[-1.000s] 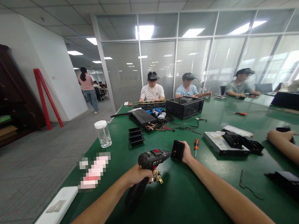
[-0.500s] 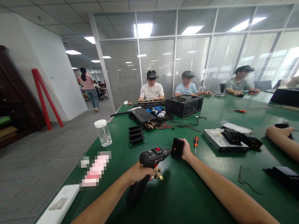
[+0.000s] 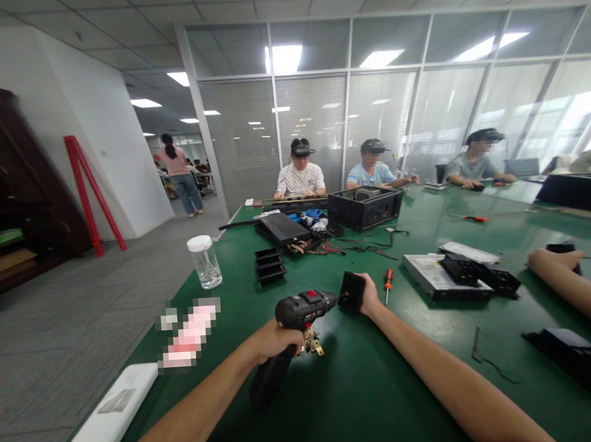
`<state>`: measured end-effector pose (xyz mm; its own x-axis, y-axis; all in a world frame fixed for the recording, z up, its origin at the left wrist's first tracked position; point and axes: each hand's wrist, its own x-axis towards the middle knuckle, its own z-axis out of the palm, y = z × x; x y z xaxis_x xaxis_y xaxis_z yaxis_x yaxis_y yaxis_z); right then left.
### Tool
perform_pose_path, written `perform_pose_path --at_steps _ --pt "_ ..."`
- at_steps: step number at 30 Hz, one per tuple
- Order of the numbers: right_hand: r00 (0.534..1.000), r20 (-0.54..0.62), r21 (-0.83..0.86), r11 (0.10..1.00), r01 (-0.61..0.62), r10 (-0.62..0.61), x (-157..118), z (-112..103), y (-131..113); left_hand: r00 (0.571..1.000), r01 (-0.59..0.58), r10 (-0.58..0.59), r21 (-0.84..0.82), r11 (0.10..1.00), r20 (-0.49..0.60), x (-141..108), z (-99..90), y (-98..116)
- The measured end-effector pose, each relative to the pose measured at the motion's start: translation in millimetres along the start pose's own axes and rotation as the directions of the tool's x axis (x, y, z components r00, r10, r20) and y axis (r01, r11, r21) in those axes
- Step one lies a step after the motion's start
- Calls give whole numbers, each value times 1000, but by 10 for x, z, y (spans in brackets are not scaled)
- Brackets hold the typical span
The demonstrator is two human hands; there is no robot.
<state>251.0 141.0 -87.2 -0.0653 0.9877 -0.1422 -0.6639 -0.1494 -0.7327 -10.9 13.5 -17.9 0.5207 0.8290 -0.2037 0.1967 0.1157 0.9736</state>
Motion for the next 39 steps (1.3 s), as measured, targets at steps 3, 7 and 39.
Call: perform_pose_path --at_steps 3,7,39 --pt "1000 14 -4 1000 -15 15 15 -17 2 1000 -6 6 -10 1000 13 4 -7 -4" --pt "999 22 0 1000 -24 24 21 -26 4 1000 -17 17 -23 1000 4 6 -9 -13" --pt "1000 5 -32 999 1 -1 -46 39 -15 1000 -14 14 -6 1000 -1 12 -22 -3"
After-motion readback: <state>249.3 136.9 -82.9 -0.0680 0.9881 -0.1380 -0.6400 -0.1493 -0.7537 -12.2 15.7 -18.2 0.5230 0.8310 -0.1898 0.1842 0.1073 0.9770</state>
